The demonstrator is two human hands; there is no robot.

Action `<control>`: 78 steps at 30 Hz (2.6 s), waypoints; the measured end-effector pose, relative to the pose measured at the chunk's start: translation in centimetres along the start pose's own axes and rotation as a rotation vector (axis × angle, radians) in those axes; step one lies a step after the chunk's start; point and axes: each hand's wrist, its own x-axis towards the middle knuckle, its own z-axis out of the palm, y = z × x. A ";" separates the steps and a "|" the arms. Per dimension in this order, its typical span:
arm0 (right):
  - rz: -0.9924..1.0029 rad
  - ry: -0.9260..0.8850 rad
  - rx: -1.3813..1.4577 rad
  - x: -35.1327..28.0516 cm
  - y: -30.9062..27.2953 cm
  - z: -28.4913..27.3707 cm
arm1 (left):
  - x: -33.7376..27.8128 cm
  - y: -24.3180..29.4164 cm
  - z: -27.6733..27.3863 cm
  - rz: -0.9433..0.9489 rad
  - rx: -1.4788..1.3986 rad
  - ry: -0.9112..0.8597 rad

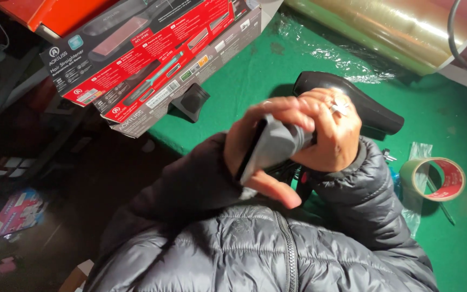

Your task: The person handles two hair dryers on a table, attaching a concentrator nozzle to one, picking them up to look at different sides, and then using a roll of tape to secure the cord of one of the dryers.

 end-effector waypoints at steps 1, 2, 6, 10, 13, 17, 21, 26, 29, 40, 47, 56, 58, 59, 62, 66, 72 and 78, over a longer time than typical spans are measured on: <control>-0.057 0.025 0.042 0.3 -0.2 0.3 | 0.4 0.8 0.5 0.006 0.137 0.007; -0.062 0.026 0.041 0.1 0.1 0.6 | 0.6 0.6 1.1 0.009 0.141 0.007; -0.082 0.059 0.158 -0.3 0.6 1.2 | 0.7 -0.4 2.7 0.073 0.244 0.145; -0.059 0.075 0.144 0.0 -0.1 1.0 | 0.9 -0.9 3.0 0.067 0.279 0.230; -0.050 0.067 0.143 0.0 -0.4 0.9 | 1.6 -0.9 2.9 0.133 0.366 0.238; -0.051 0.068 0.180 0.4 -0.7 0.7 | 1.9 -0.1 2.5 0.169 0.536 0.222; -0.034 0.064 0.190 0.5 -0.8 0.8 | 0.9 -1.2 2.1 0.152 0.562 0.219; 0.009 0.000 0.154 -1.8 0.5 2.3 | -1.3 -3.7 0.9 0.177 0.471 0.308; 0.064 -0.074 0.136 -1.7 0.6 1.8 | -3.1 -5.4 -0.2 0.152 0.533 0.296; 0.189 -0.111 -0.055 -1.8 1.4 -4.5 | -10.6 -8.5 -2.0 -0.443 0.008 0.677; 0.298 -0.090 -0.128 -3.4 2.1 -5.3 | -8.5 -3.2 -4.3 -0.334 -0.085 0.989; 0.683 -0.549 -0.230 -11.7 5.3 1.6 | -10.4 -4.2 -8.7 -0.327 -0.333 1.073; 0.746 -0.527 -0.322 -12.4 4.5 3.2 | -10.6 -5.3 -8.9 -0.338 -0.377 1.073; 0.752 -0.524 -0.326 -11.9 4.0 3.7 | -10.3 -5.7 -8.8 -0.341 -0.383 1.067; 0.828 -0.479 -0.428 -11.0 3.2 4.8 | -9.7 -7.0 -8.5 -0.378 -0.185 1.106; 0.883 -0.443 -0.370 -13.0 4.9 6.1 | -8.9 -8.5 -8.2 -0.451 -0.145 1.154; 0.914 -0.209 0.053 -14.8 6.6 5.0 | -8.9 -9.3 -7.9 -0.524 -0.148 1.060; 1.018 0.087 0.650 -16.6 6.3 2.4 | -8.9 -9.5 -7.6 -0.508 -0.186 1.057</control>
